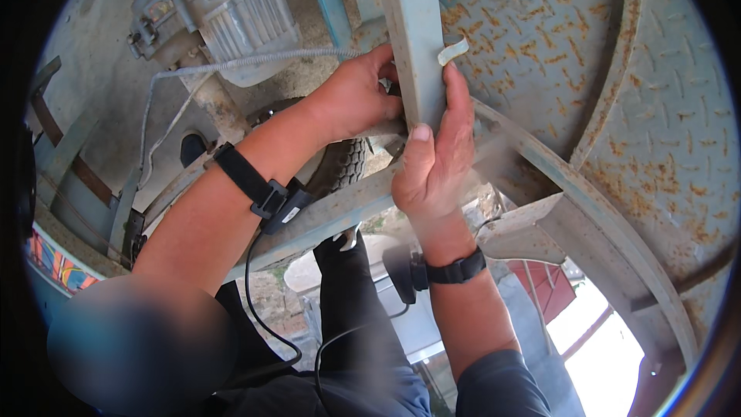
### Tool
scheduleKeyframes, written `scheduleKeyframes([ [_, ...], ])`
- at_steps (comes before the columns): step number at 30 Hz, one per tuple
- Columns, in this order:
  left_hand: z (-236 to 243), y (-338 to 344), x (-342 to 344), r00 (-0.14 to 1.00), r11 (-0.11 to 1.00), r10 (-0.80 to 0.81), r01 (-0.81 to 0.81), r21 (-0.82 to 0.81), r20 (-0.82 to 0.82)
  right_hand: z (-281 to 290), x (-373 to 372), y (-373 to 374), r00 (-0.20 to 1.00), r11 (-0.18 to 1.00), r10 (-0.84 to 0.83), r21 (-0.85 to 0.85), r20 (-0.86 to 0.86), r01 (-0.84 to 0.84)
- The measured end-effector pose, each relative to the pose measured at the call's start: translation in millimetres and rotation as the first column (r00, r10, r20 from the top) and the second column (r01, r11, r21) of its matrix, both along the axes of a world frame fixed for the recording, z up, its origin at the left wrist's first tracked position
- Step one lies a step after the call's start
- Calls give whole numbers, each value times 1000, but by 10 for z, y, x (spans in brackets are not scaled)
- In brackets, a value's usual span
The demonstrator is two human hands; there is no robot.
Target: The person removes a bolt from the underside of a three-wheeled vehicle using a wrench, applies grease to the bolt with a small stick, and reinstalls the bolt into the same location. The person repeats the greasing and reinstallation process.
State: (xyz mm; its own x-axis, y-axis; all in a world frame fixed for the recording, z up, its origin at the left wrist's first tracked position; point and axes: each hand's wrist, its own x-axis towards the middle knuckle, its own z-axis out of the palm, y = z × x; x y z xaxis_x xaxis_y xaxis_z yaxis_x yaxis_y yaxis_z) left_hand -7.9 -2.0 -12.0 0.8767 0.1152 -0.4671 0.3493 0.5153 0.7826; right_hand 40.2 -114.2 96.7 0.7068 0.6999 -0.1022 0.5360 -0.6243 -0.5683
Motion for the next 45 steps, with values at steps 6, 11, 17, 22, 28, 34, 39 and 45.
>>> scheduleKeyframes([
  [6,25,46,29,993,991,-90,97,93,-80,-11,-9,-5,999,999,-25,21,-37,26],
  [11,-36,4,-9,1000,997,16,-16,-75,1,13,-10,13,1000,1000,13,-1,3,-13],
  [17,88,90,35,986,989,-109,120,85,-124,-9,3,2,1000,1000,19,6,16,-19],
  [22,2,15,11,999,998,6,-9,-62,-41,-19,8,5,1000,999,28,22,14,-28],
  [28,89,80,15,994,994,-55,63,86,-89,-10,14,-5,1000,1000,24,14,10,-24],
  [34,31,29,25,999,1000,-13,14,16,-40,-13,7,3,1000,1000,16,19,-4,-16],
  [39,45,44,-5,998,984,-50,56,169,-40,6,-7,13,999,1000,-9,18,-35,10],
  [45,38,63,8,997,996,-57,60,60,-50,0,0,1,1000,1000,10,-3,6,-10],
])
